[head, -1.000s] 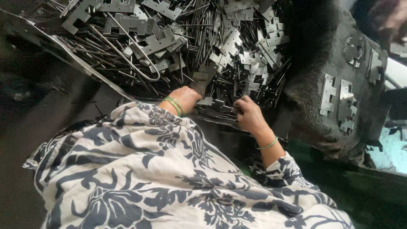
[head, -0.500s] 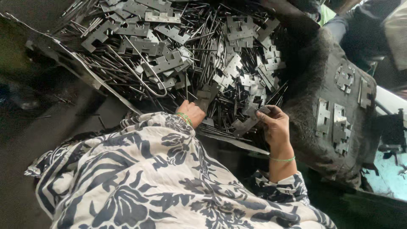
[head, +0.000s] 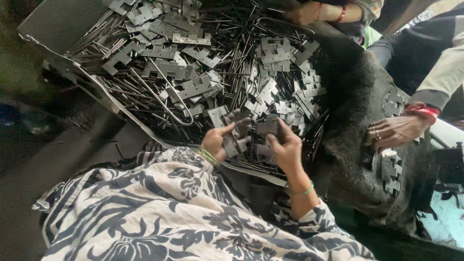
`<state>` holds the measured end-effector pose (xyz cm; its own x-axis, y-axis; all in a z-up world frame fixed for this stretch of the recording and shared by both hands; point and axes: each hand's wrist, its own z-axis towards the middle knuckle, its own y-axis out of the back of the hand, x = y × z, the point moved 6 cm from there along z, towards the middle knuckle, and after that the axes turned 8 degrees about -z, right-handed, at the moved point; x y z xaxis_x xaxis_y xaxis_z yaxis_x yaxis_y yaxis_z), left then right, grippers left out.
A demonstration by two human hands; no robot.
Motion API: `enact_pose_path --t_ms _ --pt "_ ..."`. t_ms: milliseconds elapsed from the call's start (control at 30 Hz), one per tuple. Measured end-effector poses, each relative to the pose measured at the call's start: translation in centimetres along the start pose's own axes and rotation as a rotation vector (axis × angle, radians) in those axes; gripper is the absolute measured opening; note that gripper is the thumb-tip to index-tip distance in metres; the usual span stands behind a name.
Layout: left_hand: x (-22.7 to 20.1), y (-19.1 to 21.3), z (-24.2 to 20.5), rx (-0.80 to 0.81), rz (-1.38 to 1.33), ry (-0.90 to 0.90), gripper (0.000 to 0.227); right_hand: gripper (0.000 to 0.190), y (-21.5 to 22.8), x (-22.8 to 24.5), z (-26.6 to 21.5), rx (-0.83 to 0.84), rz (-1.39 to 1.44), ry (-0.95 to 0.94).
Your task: The person sorts small metal brackets and rods from a large bin, picking them up by hand and placing them onto a nearby surface. The hands repeatedly reach into the bin, separate items, and move them aside.
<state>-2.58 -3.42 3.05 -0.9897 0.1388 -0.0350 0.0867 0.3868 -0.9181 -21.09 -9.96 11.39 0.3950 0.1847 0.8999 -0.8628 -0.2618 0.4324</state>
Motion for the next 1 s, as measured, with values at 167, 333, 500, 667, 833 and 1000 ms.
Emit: enact_pose_path --t_ms 167,333,500,667,833,1000 --pt "3.4 -1.3 1.0 0.332 0.177 -0.008 0.057 0.082 -5.6 6.5 -3.2 0.302 -0.495 0.604" --pt "-0.8 -1.9 4.0 0.296 1.334 -0.302 0.079 0.066 1.2 0.2 -0.6 0.150 0.276 -0.287" --pt "-14.5 -3.2 4.9 -0.205 2.121 -1.022 0.086 0.057 18.9 -4.5 0.9 -0.428 -0.052 -0.056" --pt "-17.1 -1.4 5.1 -0.313 2.323 -0.912 0.066 0.064 27.4 -7.7 -0.1 -0.591 -1.536 -0.061" --pt "-16.8 -2.5 4.4 -0.259 2.414 -0.628 0.067 0.044 23.9 -7.2 0.3 -0.515 -1.472 0.007" --pt "-16.0 -2.7 4.1 -0.230 2.571 -0.649 0.066 0.060 11.3 -6.7 4.7 -0.269 -1.109 0.143"
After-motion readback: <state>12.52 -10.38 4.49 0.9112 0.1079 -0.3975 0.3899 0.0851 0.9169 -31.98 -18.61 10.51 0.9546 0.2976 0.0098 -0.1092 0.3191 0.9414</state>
